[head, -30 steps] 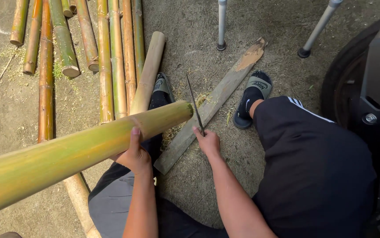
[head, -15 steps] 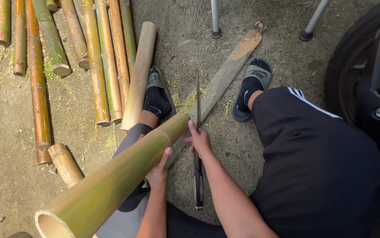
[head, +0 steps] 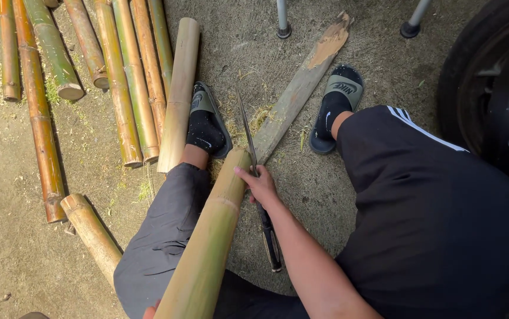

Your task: The recorder is scraping and cutting bamboo poles using a large knife or machete outdoors.

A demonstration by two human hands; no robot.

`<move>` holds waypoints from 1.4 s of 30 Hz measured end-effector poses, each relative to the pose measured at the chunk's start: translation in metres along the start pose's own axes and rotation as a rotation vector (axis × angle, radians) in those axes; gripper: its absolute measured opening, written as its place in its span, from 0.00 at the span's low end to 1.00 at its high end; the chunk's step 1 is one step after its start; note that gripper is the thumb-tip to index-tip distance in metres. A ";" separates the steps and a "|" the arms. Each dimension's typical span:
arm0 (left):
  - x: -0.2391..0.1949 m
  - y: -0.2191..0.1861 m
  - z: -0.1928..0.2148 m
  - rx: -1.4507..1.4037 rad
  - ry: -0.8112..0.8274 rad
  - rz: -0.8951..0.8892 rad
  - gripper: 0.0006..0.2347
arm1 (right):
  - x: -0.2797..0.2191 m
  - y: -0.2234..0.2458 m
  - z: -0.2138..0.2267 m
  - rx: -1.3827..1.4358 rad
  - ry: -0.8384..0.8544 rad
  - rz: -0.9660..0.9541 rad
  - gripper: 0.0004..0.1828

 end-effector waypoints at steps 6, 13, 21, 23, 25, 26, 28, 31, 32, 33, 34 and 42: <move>0.000 0.016 -0.014 0.094 0.168 0.213 0.42 | 0.002 -0.013 -0.002 -0.053 -0.016 -0.002 0.44; -0.001 0.044 -0.048 0.195 0.363 0.482 0.39 | 0.000 -0.019 -0.007 -0.026 0.018 0.008 0.43; 0.013 0.121 -0.128 0.240 0.475 0.738 0.40 | -0.014 -0.009 -0.005 -0.129 -0.012 -0.023 0.42; 0.029 0.202 -0.199 0.149 0.563 0.866 0.59 | -0.012 -0.007 -0.003 -0.121 0.005 -0.014 0.37; 0.028 0.226 -0.227 0.167 0.579 0.942 0.63 | -0.001 -0.023 0.003 -0.073 0.021 -0.039 0.31; 0.025 0.241 -0.240 0.197 0.609 1.011 0.67 | 0.004 -0.033 0.004 -0.009 0.031 -0.068 0.27; 0.037 0.227 -0.233 0.232 0.605 1.076 0.68 | 0.029 -0.052 0.020 -0.010 0.006 -0.022 0.27; 0.036 0.236 -0.225 0.273 0.567 1.167 0.66 | 0.020 -0.050 0.036 -0.029 -0.085 -0.076 0.31; 0.039 0.244 -0.222 0.278 0.535 1.183 0.64 | 0.011 -0.044 0.042 -0.040 -0.158 -0.169 0.34; 0.031 0.264 -0.224 0.276 0.526 1.183 0.64 | 0.008 -0.040 0.042 -0.045 -0.154 -0.163 0.34; 0.027 0.283 -0.231 0.239 0.534 1.166 0.60 | 0.006 -0.039 0.043 -0.006 -0.164 -0.202 0.41; -0.010 0.260 -0.239 -0.728 0.425 1.180 0.37 | -0.014 0.023 0.035 -0.039 -0.120 -0.145 0.46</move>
Point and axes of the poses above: each hand's wrist, its own x-axis towards the middle knuckle, its own z-axis out of the back of the hand, y = z × x, the point moved 9 cm from there along x, towards the middle knuckle, and after that the axes turned 2 degrees about y, right-handed, at the moved point
